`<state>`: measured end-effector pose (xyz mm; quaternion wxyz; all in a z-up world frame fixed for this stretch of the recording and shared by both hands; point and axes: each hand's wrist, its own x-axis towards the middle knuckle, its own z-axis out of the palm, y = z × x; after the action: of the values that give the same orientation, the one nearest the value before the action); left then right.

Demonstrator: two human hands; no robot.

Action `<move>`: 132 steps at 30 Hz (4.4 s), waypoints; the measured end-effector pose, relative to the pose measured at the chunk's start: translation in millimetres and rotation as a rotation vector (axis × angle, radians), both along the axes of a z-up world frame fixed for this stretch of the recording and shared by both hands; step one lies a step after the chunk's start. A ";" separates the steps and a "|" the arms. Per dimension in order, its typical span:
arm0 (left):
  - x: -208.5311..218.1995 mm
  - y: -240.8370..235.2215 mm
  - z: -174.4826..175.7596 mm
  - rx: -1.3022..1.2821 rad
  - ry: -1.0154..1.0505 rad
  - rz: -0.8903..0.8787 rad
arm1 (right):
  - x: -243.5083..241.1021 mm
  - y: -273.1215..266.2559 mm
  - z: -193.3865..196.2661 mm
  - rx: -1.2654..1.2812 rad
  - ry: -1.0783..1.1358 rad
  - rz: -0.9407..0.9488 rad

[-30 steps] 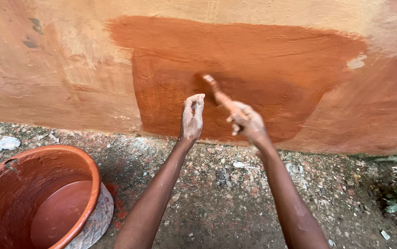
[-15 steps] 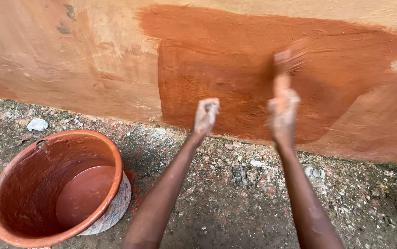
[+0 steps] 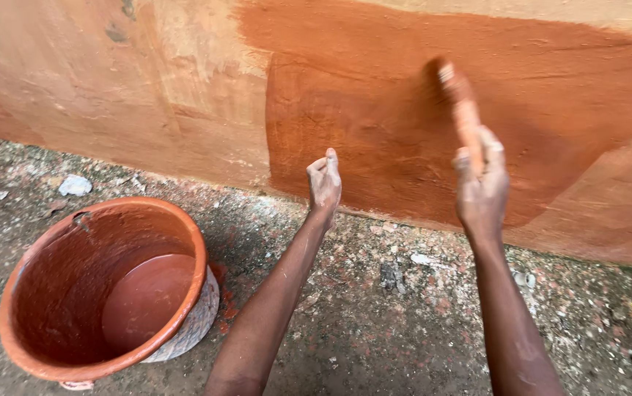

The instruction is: The person paints a section of a wall using a brush dipped in reddish-brown paint from a bucket. The person repeatedly applies paint to the wall surface, occasionally dipping the brush to reload paint.

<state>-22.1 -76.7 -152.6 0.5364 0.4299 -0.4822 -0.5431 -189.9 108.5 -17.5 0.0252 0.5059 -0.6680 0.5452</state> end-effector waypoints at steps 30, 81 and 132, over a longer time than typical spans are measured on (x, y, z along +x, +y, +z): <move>28.3 6.4 -87.0 0.668 0.222 -0.246 | 59.1 -51.9 -72.9 1.111 0.267 0.632; 27.7 19.6 -16.2 0.133 0.180 -0.400 | 17.6 -79.4 -132.8 1.107 -0.088 0.654; -40.1 2.0 -125.0 -0.072 -0.002 -0.730 | -35.5 -27.2 -161.7 0.661 -0.565 0.123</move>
<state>-62.3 -74.7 -277.6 0.3214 0.2111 -0.6232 -0.6810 -225.3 81.3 -179.2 -0.3543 0.3564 -0.7560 0.4194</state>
